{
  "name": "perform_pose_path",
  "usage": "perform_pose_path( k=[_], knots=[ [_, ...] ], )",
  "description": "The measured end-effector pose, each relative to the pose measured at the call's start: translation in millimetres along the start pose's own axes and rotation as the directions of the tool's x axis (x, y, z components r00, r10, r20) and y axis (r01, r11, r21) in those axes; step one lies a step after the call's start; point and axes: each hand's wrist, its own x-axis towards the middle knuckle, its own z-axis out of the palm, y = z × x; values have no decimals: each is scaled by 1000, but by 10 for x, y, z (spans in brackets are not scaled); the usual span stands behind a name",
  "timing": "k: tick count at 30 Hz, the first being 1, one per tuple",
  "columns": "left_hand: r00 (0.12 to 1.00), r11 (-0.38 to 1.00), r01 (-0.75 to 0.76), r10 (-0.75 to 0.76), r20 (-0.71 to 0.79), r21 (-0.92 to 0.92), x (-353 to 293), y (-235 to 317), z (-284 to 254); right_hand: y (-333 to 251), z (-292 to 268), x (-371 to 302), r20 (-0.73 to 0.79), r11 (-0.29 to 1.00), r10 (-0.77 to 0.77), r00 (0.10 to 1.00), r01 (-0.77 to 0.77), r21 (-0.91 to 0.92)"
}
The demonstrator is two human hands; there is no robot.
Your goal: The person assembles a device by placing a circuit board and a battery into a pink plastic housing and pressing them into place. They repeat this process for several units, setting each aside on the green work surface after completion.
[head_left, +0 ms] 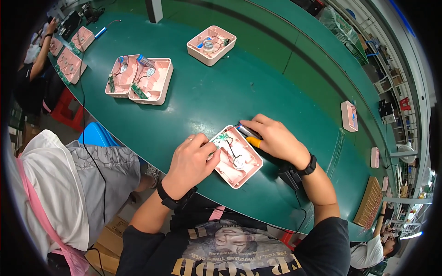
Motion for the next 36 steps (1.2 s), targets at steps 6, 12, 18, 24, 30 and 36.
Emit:
perform_pose_path(
  k=[6,12,18,24,30,36],
  knots=[
    [999,999,14,-15,-39,-29,-10,18,14,81,-233,69,164,932,191,968,-231,278],
    [999,1000,-9,9,-35,9,-30,-4,-7,-307,-275,-92,184,829,163,969,-235,508],
    [999,1000,-12,13,-47,16,-19,4,20,-493,-99,-123,71,952,149,986,-162,260],
    [999,1000,-11,12,-50,11,-31,3,12,-436,-10,-46,-42,999,-3,999,4,38],
    [999,1000,2,-3,-47,-9,-23,-12,17,-420,145,9,-98,1000,-15,995,15,-5],
    [999,1000,-3,2,-45,-12,-27,-5,-1,-294,216,-145,-128,996,-11,992,22,84]
  ],
)
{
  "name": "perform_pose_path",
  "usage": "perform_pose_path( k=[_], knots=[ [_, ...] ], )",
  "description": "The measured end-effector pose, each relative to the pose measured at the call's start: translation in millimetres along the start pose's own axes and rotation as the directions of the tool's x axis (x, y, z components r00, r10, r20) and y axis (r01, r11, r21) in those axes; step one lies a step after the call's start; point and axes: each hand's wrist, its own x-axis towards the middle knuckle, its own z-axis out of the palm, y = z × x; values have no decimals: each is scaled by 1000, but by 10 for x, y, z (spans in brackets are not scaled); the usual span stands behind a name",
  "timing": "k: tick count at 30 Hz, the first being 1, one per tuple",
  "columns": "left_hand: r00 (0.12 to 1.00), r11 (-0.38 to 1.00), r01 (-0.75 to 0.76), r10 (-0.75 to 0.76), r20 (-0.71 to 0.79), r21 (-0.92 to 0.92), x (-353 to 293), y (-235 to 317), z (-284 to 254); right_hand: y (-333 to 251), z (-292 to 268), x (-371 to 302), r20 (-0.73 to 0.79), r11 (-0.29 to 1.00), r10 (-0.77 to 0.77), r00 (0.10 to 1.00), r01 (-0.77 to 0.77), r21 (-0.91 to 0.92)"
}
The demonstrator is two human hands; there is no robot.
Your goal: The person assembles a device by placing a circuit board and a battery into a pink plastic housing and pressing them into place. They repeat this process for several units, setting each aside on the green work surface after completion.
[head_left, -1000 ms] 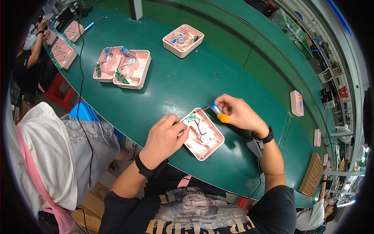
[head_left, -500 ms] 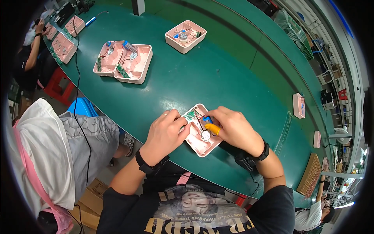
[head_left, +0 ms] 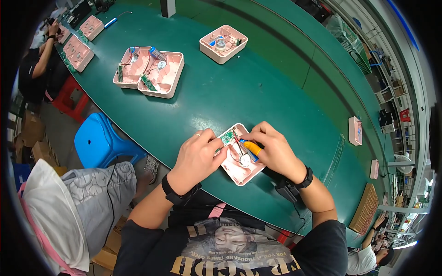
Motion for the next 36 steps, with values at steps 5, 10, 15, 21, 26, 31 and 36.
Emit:
perform_pose_path(
  k=[5,10,15,21,26,31,36],
  knots=[
    [1000,1000,20,-20,15,1,-48,23,-40,-214,-25,-157,1,988,-47,999,46,-150],
    [996,998,6,-1,92,-55,-42,117,-152,-578,-21,-424,-27,963,34,999,-40,-266],
    [997,994,69,-70,-13,-83,141,-260,-415,-327,-34,-477,-27,955,122,992,-124,-270],
    [984,830,136,-49,-171,541,243,-765,-641,779,-818,-121,-194,901,378,905,-408,-146],
    [991,937,121,-95,-94,327,109,-503,-408,2447,-1419,-216,-474,690,554,684,-696,-198],
    [998,984,-41,33,46,171,-152,-234,-310,3299,-1762,-479,-552,450,678,485,-868,-210],
    [959,966,-254,244,147,53,-250,-104,-308,2280,-1198,-92,-769,601,227,597,-707,-371]
  ],
)
